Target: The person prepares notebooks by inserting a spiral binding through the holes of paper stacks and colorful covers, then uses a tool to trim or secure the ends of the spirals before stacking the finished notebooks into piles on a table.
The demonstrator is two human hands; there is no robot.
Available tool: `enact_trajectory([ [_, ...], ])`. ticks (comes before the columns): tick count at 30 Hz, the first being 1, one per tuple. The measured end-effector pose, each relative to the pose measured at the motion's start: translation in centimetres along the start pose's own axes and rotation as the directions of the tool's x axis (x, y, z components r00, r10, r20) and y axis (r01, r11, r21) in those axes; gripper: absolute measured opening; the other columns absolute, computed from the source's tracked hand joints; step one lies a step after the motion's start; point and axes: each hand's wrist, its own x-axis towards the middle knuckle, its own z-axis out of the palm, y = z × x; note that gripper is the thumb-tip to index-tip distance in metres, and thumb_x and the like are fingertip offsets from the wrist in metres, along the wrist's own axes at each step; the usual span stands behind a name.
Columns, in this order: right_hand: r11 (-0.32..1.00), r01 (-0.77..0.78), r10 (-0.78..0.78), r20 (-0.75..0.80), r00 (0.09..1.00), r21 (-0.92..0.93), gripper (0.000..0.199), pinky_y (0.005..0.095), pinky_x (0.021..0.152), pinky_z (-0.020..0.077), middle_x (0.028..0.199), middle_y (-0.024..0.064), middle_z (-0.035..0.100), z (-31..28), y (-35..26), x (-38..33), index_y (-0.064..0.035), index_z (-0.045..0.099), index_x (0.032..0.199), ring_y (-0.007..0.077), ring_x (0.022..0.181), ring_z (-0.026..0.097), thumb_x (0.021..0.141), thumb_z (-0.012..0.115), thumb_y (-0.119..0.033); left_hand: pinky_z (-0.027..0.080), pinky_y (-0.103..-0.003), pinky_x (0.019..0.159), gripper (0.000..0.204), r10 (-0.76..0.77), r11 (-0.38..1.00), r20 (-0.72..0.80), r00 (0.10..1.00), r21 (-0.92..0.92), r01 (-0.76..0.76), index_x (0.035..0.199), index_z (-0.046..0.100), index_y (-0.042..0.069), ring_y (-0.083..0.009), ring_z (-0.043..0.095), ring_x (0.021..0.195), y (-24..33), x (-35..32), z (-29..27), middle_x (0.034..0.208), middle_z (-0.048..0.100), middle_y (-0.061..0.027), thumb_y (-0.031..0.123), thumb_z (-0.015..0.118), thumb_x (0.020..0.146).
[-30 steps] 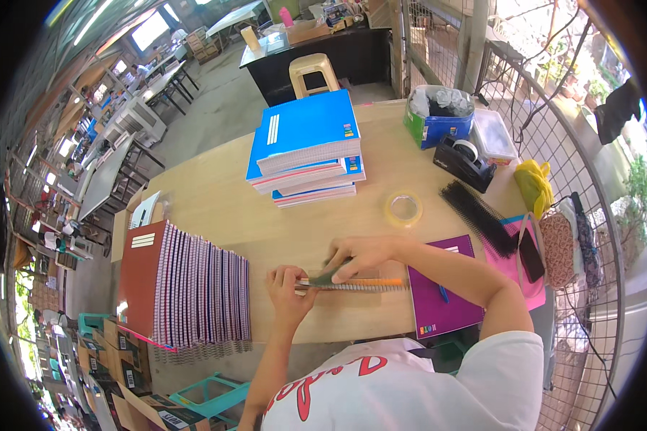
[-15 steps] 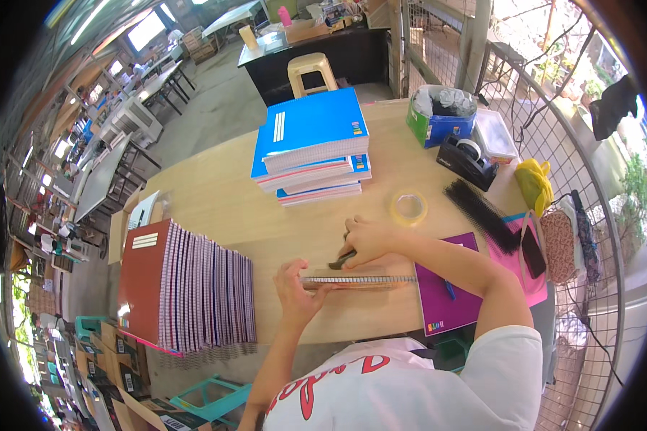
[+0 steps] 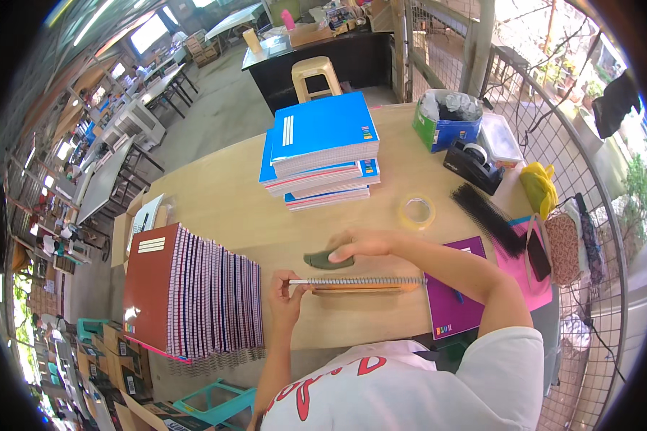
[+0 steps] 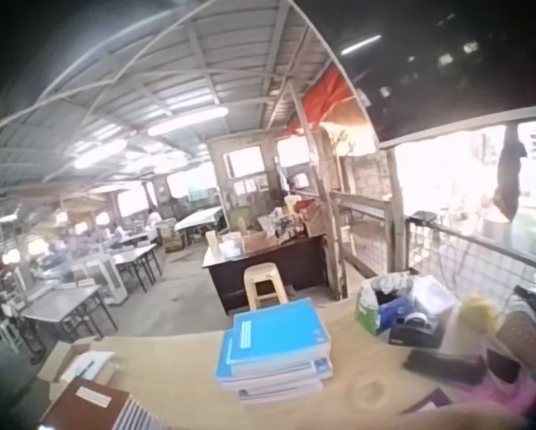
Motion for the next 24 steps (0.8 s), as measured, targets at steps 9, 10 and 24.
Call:
enact_trajectory([
  [9,0.911,0.198,-0.153,0.148,0.977,-0.361,0.046,0.0401,0.097,0.0448,0.118,0.0177,0.064,2.1,-1.8,2.0,-0.0137,0.07,0.126,0.0301,0.113,0.056,0.089,0.069,-0.04,0.052,-0.027,0.084,0.053,-0.058,0.99,-0.007,0.998,-0.127,0.056,0.118,0.05,0.004,-0.014,0.058,0.091,-0.8,0.3,-0.2,0.101,0.056,-0.0047,0.001,0.084,0.076],
  [10,0.914,0.189,-0.148,0.137,0.979,-0.358,0.046,0.0401,0.097,0.0448,0.118,0.0177,0.064,1.7,-1.4,1.8,-0.0137,0.07,0.126,0.0301,0.113,0.056,0.089,0.069,-0.04,0.052,-0.027,0.084,0.061,-0.042,0.989,-0.004,0.999,-0.142,0.041,0.123,0.047,0.005,-0.0143,0.058,0.092,-0.8,0.3,0.1,0.106,0.055,-0.0051,0.001,0.085,0.075],
  [24,0.571,0.02,0.006,0.028,1.0,-0.821,0.049,0.0447,0.101,0.0443,0.134,0.0221,0.054,-4.2,5.5,4.2,-0.0176,0.071,0.126,0.0363,0.119,0.054,0.081,0.077,-0.036,0.05,-0.027,0.078,0.056,-0.084,0.94,0.111,0.99,-0.321,0.116,0.111,0.054,0.008,-0.0147,0.054,0.101,-1.4,0.2,-0.1,0.108,0.055,-0.0031,0.017,0.09,0.07],
])
